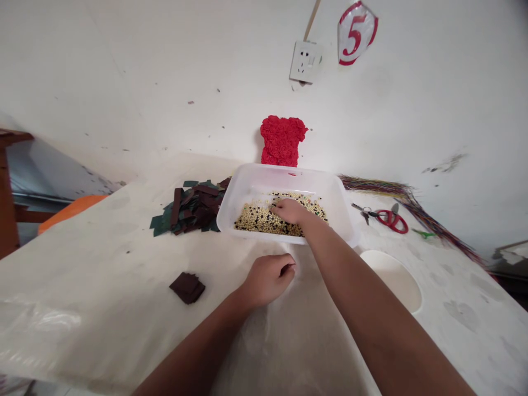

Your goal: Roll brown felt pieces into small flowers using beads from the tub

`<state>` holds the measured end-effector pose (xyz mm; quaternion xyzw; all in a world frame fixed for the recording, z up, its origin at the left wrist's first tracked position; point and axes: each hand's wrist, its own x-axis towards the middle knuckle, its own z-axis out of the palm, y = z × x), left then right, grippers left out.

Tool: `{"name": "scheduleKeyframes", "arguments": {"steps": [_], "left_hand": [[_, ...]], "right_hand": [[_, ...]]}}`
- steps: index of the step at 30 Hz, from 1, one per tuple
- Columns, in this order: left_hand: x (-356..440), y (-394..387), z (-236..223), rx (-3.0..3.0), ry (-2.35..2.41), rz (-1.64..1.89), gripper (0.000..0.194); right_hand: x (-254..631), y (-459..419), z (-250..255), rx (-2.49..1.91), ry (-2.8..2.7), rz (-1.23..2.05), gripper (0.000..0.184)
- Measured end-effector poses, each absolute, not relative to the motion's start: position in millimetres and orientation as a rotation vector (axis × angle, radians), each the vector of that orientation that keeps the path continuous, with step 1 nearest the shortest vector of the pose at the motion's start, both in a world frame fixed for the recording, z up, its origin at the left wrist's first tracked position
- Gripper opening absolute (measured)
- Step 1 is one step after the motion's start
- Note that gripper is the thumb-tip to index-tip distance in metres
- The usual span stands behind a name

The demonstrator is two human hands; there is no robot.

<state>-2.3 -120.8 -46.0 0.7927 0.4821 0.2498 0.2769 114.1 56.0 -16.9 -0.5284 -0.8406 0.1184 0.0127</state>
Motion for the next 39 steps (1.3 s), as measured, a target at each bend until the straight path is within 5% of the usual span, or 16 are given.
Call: {"name": "scheduleKeyframes", "arguments": {"steps": [39], "left_hand": [[-2.5,-122.7,-45.1,2.123,1.276,0.678,0.022]], "right_hand": [[114.8,56.5,-21.3,-1.605,-2.625,0.321,0.043]]}}
